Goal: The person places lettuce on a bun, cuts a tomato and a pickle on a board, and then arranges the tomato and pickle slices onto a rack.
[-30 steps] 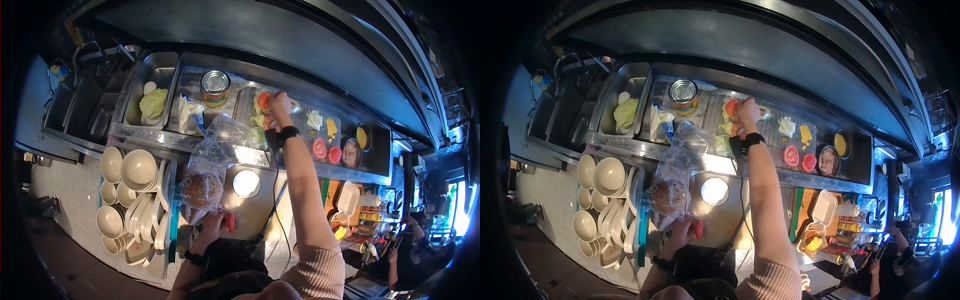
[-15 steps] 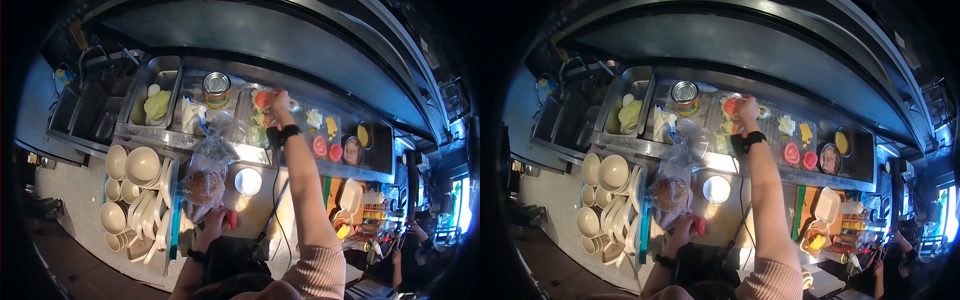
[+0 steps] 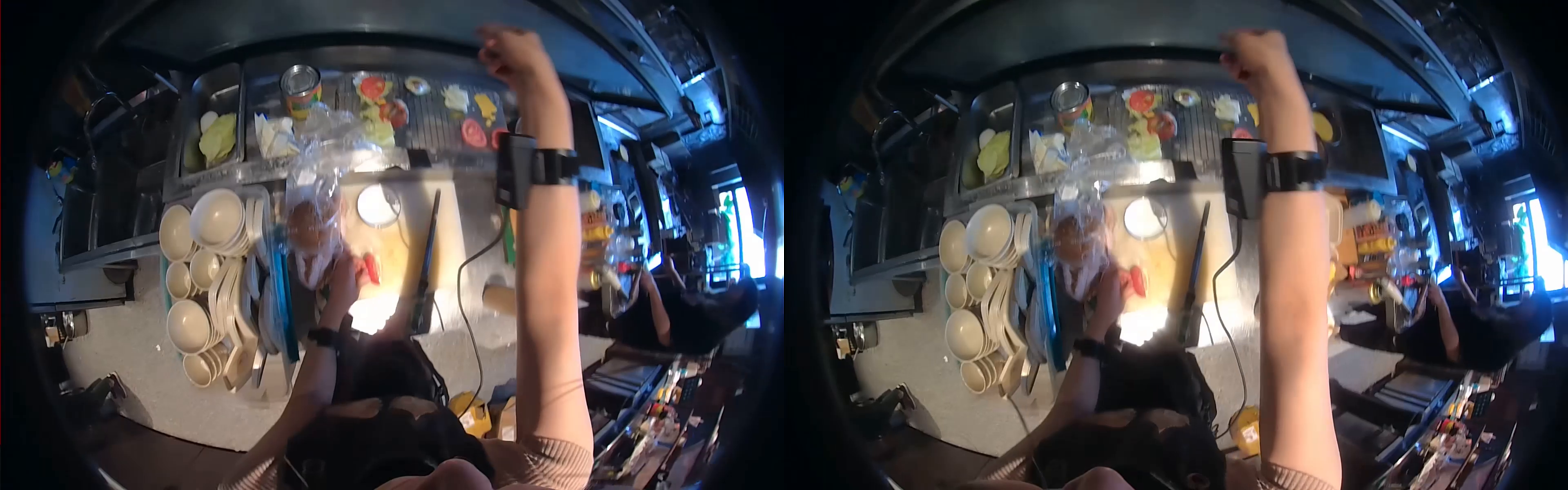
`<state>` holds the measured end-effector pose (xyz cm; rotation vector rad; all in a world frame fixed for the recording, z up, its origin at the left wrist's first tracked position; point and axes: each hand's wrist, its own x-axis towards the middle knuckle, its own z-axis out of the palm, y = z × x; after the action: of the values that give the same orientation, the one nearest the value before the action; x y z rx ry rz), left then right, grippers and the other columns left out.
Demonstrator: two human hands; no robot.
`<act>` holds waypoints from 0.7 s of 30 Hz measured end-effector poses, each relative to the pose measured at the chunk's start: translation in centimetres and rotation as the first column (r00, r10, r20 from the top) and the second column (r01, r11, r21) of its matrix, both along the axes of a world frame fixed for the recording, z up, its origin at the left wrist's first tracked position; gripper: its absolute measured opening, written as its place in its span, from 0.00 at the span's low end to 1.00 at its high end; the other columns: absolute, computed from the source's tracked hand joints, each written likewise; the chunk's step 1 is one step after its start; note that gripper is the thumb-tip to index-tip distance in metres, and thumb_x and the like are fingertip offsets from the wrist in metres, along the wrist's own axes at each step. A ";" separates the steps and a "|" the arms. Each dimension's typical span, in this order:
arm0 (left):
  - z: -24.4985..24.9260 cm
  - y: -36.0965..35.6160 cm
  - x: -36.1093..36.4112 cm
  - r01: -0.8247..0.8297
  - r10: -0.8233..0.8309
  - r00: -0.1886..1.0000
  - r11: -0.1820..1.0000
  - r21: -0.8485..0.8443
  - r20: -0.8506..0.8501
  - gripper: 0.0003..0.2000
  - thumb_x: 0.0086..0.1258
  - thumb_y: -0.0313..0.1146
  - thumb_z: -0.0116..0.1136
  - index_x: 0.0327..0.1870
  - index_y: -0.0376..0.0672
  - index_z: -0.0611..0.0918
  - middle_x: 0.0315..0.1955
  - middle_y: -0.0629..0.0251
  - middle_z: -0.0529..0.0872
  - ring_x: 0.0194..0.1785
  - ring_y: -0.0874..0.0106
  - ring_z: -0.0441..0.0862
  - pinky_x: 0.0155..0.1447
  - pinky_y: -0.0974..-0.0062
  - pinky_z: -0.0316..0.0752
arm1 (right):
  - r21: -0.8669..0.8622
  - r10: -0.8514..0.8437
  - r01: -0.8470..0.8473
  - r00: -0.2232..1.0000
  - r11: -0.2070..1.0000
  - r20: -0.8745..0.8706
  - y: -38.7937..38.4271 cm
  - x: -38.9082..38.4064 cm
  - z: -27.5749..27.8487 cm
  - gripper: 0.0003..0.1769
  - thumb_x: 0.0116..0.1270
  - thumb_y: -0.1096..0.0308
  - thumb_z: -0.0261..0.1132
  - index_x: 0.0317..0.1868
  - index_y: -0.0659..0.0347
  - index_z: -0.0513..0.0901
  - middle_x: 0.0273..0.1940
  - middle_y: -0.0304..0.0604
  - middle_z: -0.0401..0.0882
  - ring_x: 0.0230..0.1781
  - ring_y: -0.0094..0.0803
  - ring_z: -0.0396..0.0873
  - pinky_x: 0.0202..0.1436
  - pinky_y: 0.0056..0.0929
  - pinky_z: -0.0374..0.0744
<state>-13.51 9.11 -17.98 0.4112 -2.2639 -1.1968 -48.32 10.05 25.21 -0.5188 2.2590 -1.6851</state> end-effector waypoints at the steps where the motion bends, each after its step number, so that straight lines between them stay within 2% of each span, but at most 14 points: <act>1: 0.1 0.0 0.2 0.016 -0.016 1.000 0.999 0.039 -0.006 0.11 0.56 0.24 0.68 0.33 0.38 0.75 0.30 0.57 0.76 0.35 0.59 0.76 0.40 0.63 0.70 | -0.093 0.011 -0.008 1.000 0.996 0.029 1.8 2.8 1.3 0.20 0.69 0.67 0.66 0.58 0.70 0.81 0.42 0.44 0.78 0.29 0.26 0.79 0.23 0.17 0.68; 2: 0.5 0.0 -0.2 0.026 -0.025 1.000 0.997 0.076 -0.019 0.11 0.56 0.24 0.68 0.33 0.38 0.75 0.30 0.56 0.76 0.35 0.59 0.76 0.40 0.63 0.70 | -0.093 0.009 -0.013 0.999 0.996 -0.046 3.7 6.7 2.0 0.25 0.70 0.65 0.67 0.62 0.71 0.76 0.48 0.47 0.77 0.31 0.25 0.81 0.25 0.17 0.71; 3: 0.9 0.0 -0.6 0.030 -0.026 0.999 0.994 0.109 -0.038 0.10 0.56 0.24 0.68 0.32 0.38 0.76 0.30 0.56 0.76 0.35 0.59 0.76 0.40 0.63 0.70 | -0.153 -0.030 0.014 0.994 0.988 -0.104 5.5 10.1 1.6 0.25 0.69 0.62 0.68 0.62 0.68 0.77 0.45 0.45 0.79 0.33 0.23 0.82 0.26 0.17 0.75; 4: 1.5 0.1 -0.7 0.027 -0.025 0.999 0.994 0.102 -0.023 0.10 0.56 0.24 0.68 0.32 0.38 0.76 0.31 0.56 0.77 0.35 0.59 0.76 0.40 0.62 0.70 | -0.085 -0.025 0.013 0.988 0.996 -0.152 7.6 13.3 0.8 0.24 0.69 0.66 0.67 0.61 0.69 0.75 0.33 0.42 0.79 0.28 0.29 0.85 0.26 0.26 0.79; 5: 2.0 0.3 -0.7 0.023 -0.023 1.000 0.995 0.093 -0.005 0.11 0.56 0.24 0.68 0.33 0.38 0.76 0.31 0.55 0.77 0.35 0.59 0.76 0.40 0.62 0.71 | -0.117 -0.023 -0.012 0.955 0.993 -0.295 9.3 15.3 -2.6 0.19 0.70 0.65 0.67 0.57 0.67 0.78 0.31 0.41 0.80 0.27 0.27 0.83 0.28 0.28 0.79; 7: 1.8 0.3 -0.6 0.009 -0.009 1.000 1.000 0.003 0.013 0.12 0.56 0.25 0.69 0.35 0.38 0.76 0.33 0.56 0.76 0.37 0.58 0.76 0.42 0.62 0.71 | 0.184 -0.005 0.106 0.878 0.977 -0.478 13.3 19.6 -10.7 0.10 0.74 0.63 0.61 0.47 0.61 0.82 0.30 0.47 0.81 0.26 0.42 0.82 0.31 0.39 0.77; 8: 1.6 0.4 -0.6 0.009 -0.009 1.000 1.000 -0.004 -0.018 0.12 0.56 0.25 0.68 0.36 0.38 0.76 0.34 0.56 0.76 0.38 0.58 0.76 0.43 0.62 0.70 | 0.472 0.085 0.185 0.865 0.862 -0.494 15.5 22.0 -14.8 0.12 0.75 0.61 0.58 0.50 0.57 0.81 0.33 0.50 0.82 0.29 0.49 0.83 0.33 0.45 0.79; 9: 1.4 0.4 -0.6 0.006 -0.007 0.999 1.000 -0.011 -0.045 0.12 0.56 0.26 0.68 0.37 0.38 0.75 0.34 0.56 0.76 0.39 0.58 0.76 0.44 0.62 0.70 | 0.680 0.131 0.157 0.927 0.716 -0.352 17.1 23.9 -19.4 0.16 0.76 0.59 0.57 0.58 0.55 0.78 0.37 0.51 0.82 0.34 0.50 0.84 0.37 0.49 0.80; 10: 1.3 0.4 -0.6 0.002 -0.004 0.997 1.000 -0.022 -0.071 0.13 0.56 0.26 0.68 0.38 0.38 0.75 0.35 0.56 0.76 0.39 0.58 0.75 0.44 0.62 0.70 | 0.797 0.182 0.138 0.938 0.588 -0.296 18.6 25.8 -23.5 0.22 0.76 0.57 0.57 0.66 0.52 0.73 0.43 0.55 0.81 0.39 0.52 0.85 0.40 0.51 0.82; 11: 1.3 0.3 -0.7 0.002 -0.003 0.999 0.999 -0.034 -0.048 0.13 0.56 0.26 0.68 0.38 0.38 0.75 0.35 0.57 0.76 0.40 0.58 0.75 0.45 0.62 0.70 | 0.801 0.116 0.081 0.976 0.593 -0.184 19.6 27.3 -27.2 0.27 0.76 0.56 0.57 0.72 0.51 0.69 0.45 0.59 0.79 0.42 0.55 0.83 0.42 0.51 0.82; 14: 1.7 0.2 -0.2 0.001 0.001 1.000 0.999 -0.052 0.029 0.13 0.56 0.28 0.67 0.39 0.39 0.75 0.35 0.57 0.75 0.41 0.58 0.74 0.45 0.62 0.69 | 0.752 0.079 0.032 0.991 0.659 -0.112 19.8 30.4 -31.7 0.38 0.71 0.61 0.62 0.78 0.56 0.58 0.45 0.67 0.74 0.43 0.60 0.82 0.43 0.52 0.81; 17: 2.1 0.6 0.1 -0.009 0.010 0.994 1.000 -0.003 0.112 0.15 0.58 0.32 0.68 0.41 0.38 0.75 0.35 0.55 0.74 0.41 0.54 0.73 0.47 0.61 0.70 | 0.566 -0.118 0.143 0.990 0.812 -0.081 18.8 30.9 -35.0 0.41 0.69 0.69 0.62 0.78 0.61 0.53 0.48 0.72 0.73 0.44 0.64 0.81 0.45 0.55 0.80; 20: 2.1 0.7 0.4 -0.014 0.014 0.988 1.000 0.003 0.155 0.15 0.59 0.34 0.68 0.42 0.38 0.76 0.36 0.53 0.75 0.42 0.52 0.73 0.49 0.60 0.71 | 0.496 -0.138 0.130 0.990 0.859 -0.021 19.2 30.9 -33.6 0.39 0.69 0.74 0.57 0.77 0.67 0.51 0.52 0.73 0.73 0.46 0.67 0.79 0.48 0.56 0.79; 21: 1.5 0.4 0.3 0.008 0.004 0.996 0.991 -0.131 0.091 0.16 0.60 0.35 0.67 0.42 0.37 0.76 0.38 0.52 0.75 0.45 0.51 0.74 0.50 0.59 0.71 | 0.576 -0.158 0.140 0.987 0.805 -0.019 19.5 31.2 -33.0 0.38 0.69 0.76 0.55 0.77 0.67 0.51 0.54 0.72 0.73 0.48 0.67 0.79 0.50 0.55 0.79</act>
<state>-13.22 9.49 -16.44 0.4199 -2.4051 -1.0414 -17.10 29.57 -7.76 -0.1689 2.6694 -0.9500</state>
